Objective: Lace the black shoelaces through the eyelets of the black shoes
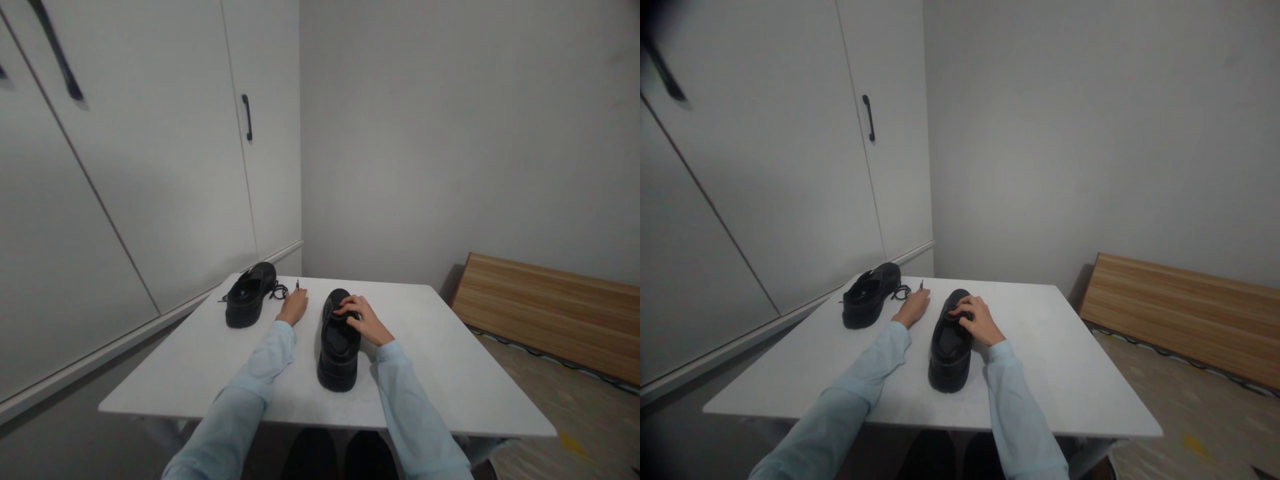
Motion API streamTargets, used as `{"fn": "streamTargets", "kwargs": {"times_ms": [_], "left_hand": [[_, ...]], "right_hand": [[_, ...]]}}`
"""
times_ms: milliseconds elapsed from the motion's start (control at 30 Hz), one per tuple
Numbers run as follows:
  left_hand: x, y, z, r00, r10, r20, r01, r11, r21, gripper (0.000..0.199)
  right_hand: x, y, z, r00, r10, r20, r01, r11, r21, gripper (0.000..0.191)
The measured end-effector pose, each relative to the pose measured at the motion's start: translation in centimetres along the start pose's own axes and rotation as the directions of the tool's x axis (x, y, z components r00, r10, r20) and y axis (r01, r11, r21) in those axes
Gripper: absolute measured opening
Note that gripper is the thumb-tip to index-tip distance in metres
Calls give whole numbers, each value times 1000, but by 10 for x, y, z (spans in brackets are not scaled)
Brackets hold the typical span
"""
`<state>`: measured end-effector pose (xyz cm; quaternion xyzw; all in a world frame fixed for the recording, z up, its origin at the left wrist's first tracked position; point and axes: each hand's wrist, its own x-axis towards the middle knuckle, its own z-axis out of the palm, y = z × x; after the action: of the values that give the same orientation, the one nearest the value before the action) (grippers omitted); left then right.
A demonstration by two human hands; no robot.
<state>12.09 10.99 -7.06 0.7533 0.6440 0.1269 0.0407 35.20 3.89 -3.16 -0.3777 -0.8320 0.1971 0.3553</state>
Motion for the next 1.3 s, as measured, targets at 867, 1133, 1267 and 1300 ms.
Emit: {"fn": "streamTargets", "kwargs": {"times_ms": [867, 1133, 1267, 1300], "left_hand": [[-45, 47, -25, 997, 63, 37, -67, 991, 119, 25], [-44, 47, -22, 998, 69, 0, -68, 985, 159, 22], [-45, 45, -22, 998, 60, -14, -57, 989, 139, 22], [-45, 44, -22, 998, 55, -22, -52, 990, 130, 22]], "right_hand": [[-1, -7, 6, 992, 119, -32, -121, 990, -74, 35], [2, -18, 7, 987, 163, -17, -161, 952, -261, 40], [2, -18, 7, 987, 159, -12, -155, 939, -308, 39], [2, -18, 7, 988, 154, -13, -150, 940, -308, 38]]}}
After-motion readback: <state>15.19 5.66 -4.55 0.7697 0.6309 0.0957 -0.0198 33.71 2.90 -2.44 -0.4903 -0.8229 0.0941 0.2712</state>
